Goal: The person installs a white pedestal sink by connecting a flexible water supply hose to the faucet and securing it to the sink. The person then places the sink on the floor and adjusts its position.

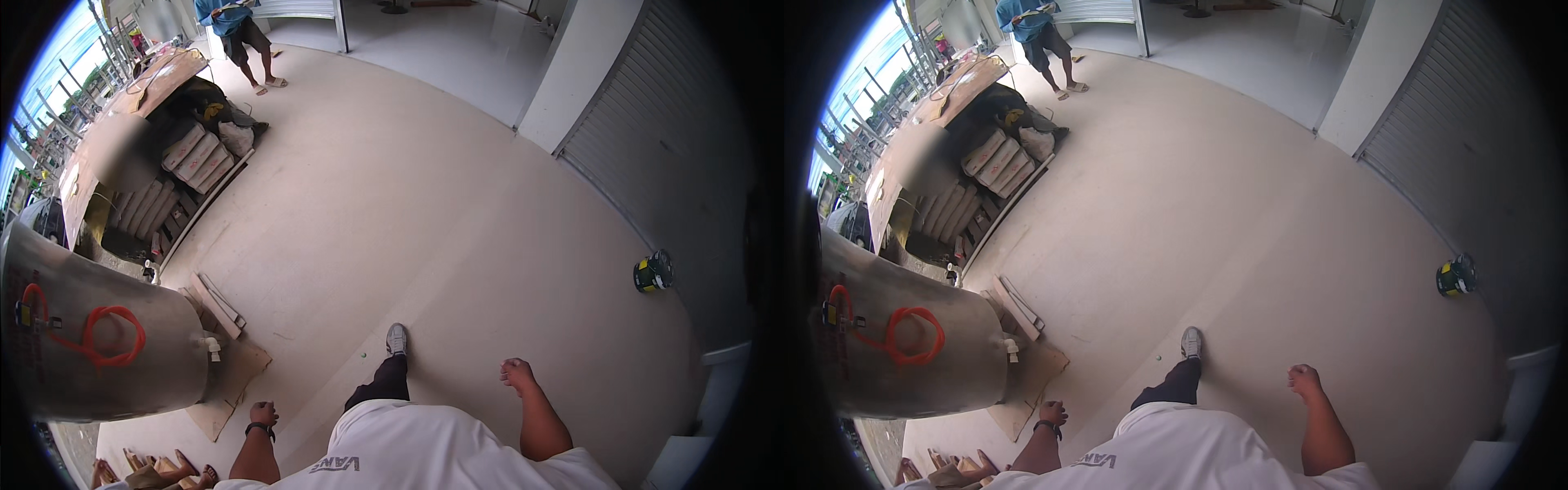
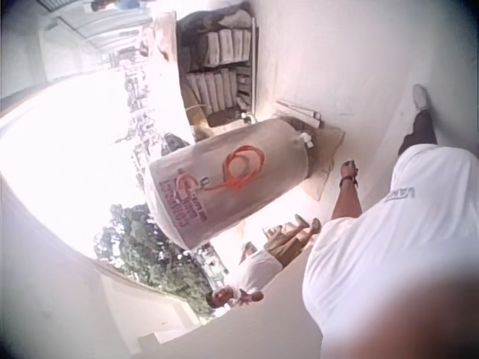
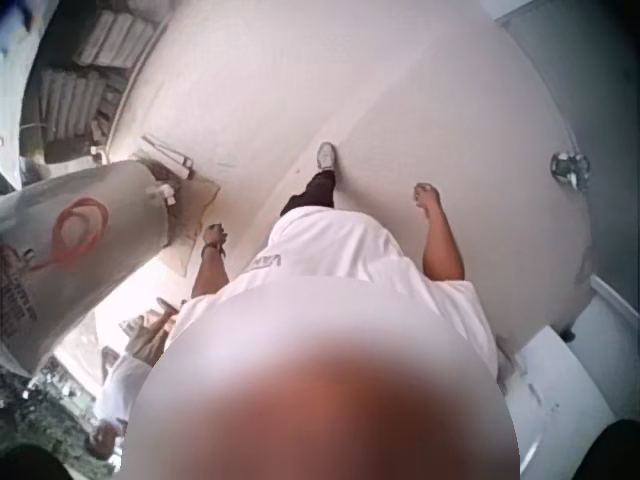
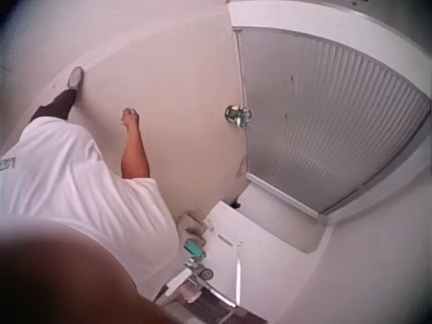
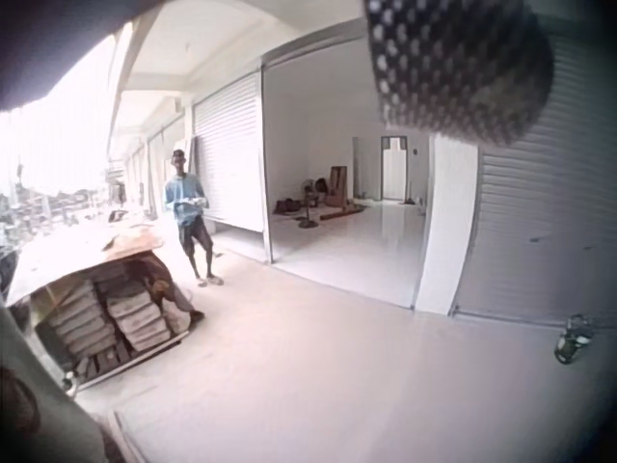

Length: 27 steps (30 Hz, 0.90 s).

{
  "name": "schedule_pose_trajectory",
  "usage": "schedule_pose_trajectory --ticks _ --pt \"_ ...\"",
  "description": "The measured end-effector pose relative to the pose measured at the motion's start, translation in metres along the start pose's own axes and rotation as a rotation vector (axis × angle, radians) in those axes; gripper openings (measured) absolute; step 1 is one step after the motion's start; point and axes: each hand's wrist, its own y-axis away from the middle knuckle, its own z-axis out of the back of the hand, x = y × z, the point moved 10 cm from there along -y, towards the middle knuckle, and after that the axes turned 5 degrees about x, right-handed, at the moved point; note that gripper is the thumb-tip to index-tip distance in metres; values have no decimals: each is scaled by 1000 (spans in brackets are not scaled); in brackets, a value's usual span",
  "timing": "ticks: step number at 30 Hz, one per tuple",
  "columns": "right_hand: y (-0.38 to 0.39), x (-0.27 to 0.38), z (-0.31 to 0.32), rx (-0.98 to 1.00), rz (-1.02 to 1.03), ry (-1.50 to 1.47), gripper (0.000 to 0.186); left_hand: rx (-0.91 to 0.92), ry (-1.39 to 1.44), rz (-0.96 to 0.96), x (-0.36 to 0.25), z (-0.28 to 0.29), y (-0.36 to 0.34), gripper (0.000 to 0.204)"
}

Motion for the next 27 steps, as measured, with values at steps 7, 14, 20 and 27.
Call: schedule_pose_trajectory --ticks 7,14,20,27 --pt "-9 -44 78 -59 -345 37 35 391 -473 -300 -376 -287 67 55" --pt "-74 -49 76 52 -508 -158 34 394 -550 -937 -709 -473 169 51" --pt "-235 80 161 24 -538 -278 33 287 -605 -427 -727 -543 65 44" --pt "-435 468 435 -240 6 -40 33 589 -1366 -315 -696 -626 14 41"
